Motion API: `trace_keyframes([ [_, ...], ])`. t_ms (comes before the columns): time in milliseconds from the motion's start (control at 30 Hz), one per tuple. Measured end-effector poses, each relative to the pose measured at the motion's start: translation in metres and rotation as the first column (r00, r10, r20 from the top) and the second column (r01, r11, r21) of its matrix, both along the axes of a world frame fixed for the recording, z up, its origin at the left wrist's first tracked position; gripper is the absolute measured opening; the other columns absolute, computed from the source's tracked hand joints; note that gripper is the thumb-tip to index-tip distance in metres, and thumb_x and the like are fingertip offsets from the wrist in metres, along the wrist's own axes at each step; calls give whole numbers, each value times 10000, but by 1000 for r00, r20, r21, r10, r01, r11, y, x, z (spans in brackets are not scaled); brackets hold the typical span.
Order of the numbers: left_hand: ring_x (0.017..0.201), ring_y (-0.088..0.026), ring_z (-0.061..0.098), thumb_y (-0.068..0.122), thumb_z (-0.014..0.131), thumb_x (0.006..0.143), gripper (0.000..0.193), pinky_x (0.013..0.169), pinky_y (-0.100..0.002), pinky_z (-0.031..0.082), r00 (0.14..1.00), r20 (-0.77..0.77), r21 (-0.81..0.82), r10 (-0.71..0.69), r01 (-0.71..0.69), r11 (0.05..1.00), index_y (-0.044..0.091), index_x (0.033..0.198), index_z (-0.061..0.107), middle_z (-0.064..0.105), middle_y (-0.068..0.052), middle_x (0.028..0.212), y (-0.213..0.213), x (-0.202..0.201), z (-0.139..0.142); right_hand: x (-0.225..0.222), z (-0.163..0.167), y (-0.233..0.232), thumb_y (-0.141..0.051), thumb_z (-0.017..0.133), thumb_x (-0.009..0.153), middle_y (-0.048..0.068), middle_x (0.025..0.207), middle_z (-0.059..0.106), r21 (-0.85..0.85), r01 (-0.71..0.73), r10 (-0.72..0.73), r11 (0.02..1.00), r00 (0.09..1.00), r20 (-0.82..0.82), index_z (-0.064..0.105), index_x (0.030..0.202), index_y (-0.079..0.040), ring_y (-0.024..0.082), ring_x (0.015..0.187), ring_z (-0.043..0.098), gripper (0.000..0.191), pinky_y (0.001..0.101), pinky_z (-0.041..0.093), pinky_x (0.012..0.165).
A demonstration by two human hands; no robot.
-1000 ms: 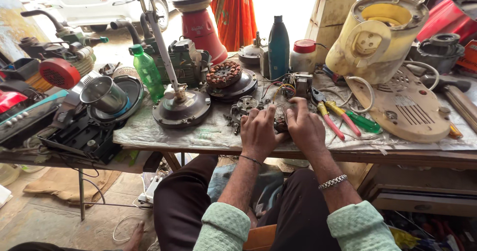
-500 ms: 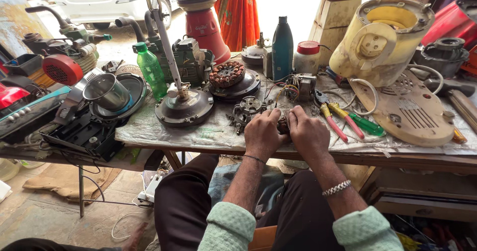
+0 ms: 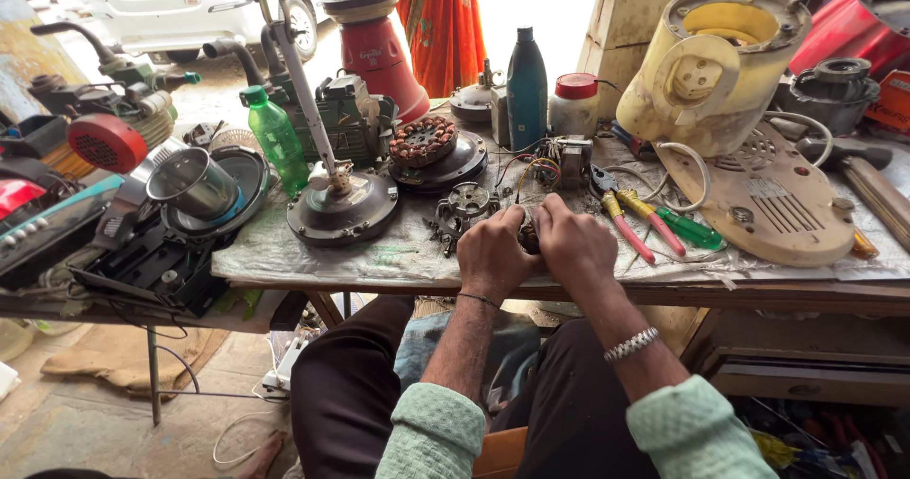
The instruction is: The person works on a small electrical component on a cluttered workbench, using pliers to adjust wires and parts. They repeatedly handle the component and tools, focusing on the wiring and internal structure.
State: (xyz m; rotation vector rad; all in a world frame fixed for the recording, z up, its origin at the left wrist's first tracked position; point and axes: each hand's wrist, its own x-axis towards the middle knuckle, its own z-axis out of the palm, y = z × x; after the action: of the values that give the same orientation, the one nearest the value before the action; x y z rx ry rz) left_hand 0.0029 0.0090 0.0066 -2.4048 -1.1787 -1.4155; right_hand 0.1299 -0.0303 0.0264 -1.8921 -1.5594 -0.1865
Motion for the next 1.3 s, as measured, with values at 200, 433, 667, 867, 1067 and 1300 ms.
trace_keyframes([
  [200,613,-216,728,413,777,855,320,562,-401,587,997,-50,-176,58,-66,982,121,807,654,736,-84,746,13,6,-3,-3,-9,-11,-438,405,1105,164,681,728,-71,6,-7,997,1000,-8,639,1103,-181,366,641,744,347,509,552,574],
  [433,647,-250,737,493,820,724,430,591,-404,588,1000,3,-47,27,-26,999,103,833,675,738,-102,742,2,0,0,0,-4,-5,-424,469,1060,188,751,738,-2,30,-30,1000,999,37,651,1072,-184,426,723,726,301,547,547,608],
  [667,739,-284,712,558,880,625,819,699,-432,579,998,14,-113,58,-56,992,-4,1167,633,713,-132,730,-13,-5,9,4,-5,6,-429,484,1036,212,826,746,-61,34,-36,998,999,-26,645,1110,-192,465,842,715,296,587,546,722],
  [867,802,-287,695,504,933,516,914,716,-427,564,997,-19,10,75,-75,997,-2,1222,647,737,-128,810,-9,-5,4,9,-4,23,-441,487,1019,208,864,747,-64,53,-57,997,997,-61,666,1086,-199,459,873,714,308,584,547,744],
  [1067,737,-257,698,488,938,607,702,624,-403,582,992,-73,-149,107,-116,982,39,1081,679,723,-123,768,4,0,-3,6,-2,9,-420,483,1038,215,821,745,-65,36,-38,997,999,-29,651,1078,-180,453,832,722,296,573,551,719],
  [1300,702,-257,719,489,905,692,559,638,-399,596,994,-24,-45,108,-109,993,69,1000,702,709,-116,710,3,1,-6,1,-2,-10,-411,441,1074,203,779,744,-113,43,-48,993,998,-45,623,1112,-180,430,784,745,297,561,566,678],
])
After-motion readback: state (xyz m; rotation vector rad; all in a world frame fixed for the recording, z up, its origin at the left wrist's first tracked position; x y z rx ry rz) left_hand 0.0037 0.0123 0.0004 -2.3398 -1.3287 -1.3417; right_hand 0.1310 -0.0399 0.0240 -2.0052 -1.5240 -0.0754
